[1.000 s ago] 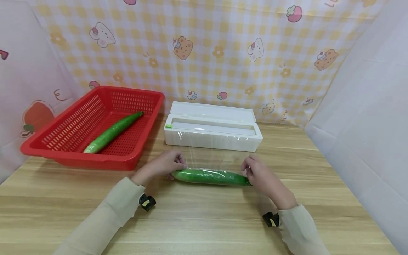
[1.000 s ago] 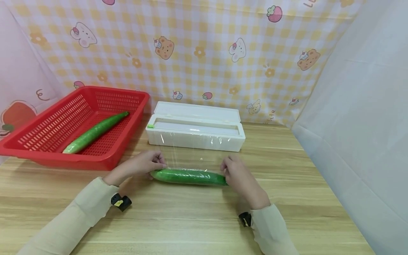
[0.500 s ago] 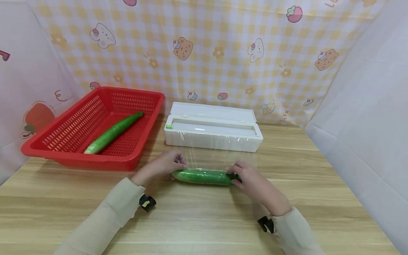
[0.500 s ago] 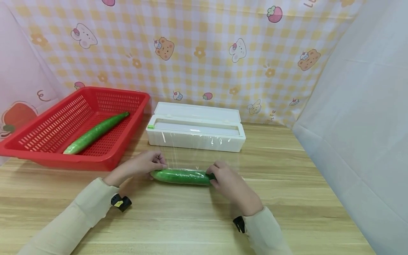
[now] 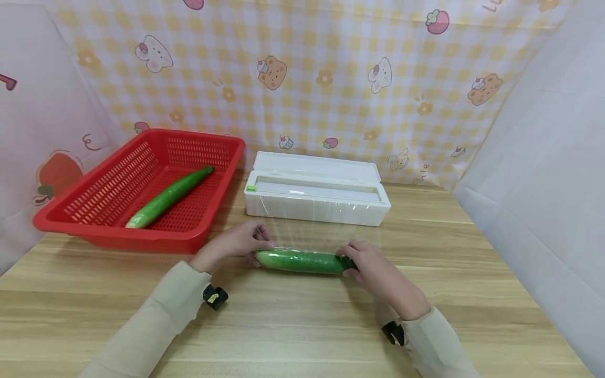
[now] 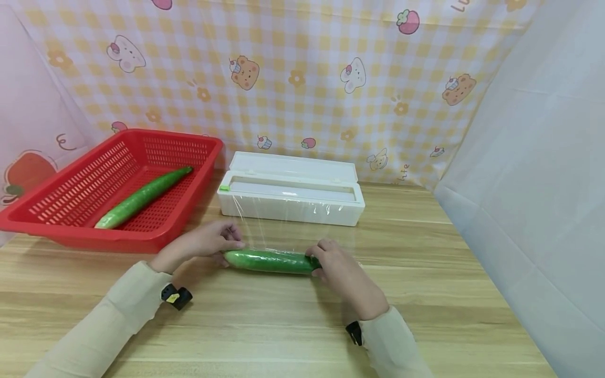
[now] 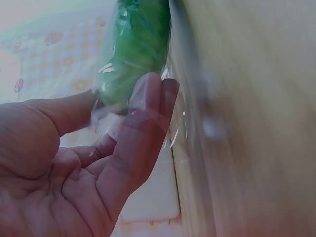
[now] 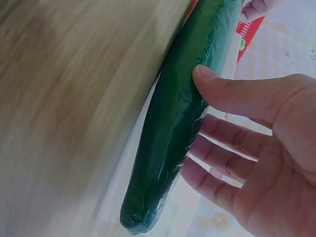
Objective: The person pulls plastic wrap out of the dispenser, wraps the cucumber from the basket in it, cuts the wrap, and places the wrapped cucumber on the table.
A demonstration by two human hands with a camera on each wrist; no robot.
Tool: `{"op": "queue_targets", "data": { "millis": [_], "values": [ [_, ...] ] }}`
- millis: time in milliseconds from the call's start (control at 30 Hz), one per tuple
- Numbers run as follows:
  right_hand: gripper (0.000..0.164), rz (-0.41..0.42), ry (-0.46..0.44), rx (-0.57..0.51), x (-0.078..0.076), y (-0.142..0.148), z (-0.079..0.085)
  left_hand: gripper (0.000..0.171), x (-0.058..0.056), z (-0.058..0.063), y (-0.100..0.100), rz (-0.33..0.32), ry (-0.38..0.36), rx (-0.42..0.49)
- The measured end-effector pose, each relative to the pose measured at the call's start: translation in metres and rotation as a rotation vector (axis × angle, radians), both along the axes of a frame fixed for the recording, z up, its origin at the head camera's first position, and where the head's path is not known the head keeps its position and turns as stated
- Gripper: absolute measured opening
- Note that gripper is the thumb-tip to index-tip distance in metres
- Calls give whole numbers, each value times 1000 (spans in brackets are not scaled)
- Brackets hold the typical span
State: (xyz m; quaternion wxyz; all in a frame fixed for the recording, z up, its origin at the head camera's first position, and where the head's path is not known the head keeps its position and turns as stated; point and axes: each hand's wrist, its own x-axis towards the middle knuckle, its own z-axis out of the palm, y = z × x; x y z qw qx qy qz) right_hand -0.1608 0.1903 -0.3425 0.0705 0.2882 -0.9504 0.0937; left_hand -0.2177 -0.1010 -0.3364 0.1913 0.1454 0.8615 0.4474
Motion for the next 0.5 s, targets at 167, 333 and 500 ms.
{"op": "queue_targets", "data": {
  "millis": [167, 333, 500],
  "values": [
    [33, 0, -2, -2, 0, -1, 0, 14, -3, 1, -3, 2, 54, -41],
    [33, -4, -5, 2, 0, -1, 0, 10, -4, 4, 0, 14, 240, -175],
    [32, 3, 9, 2, 0, -1, 0, 14, 16, 17, 19, -43, 475, -243]
  ]
}}
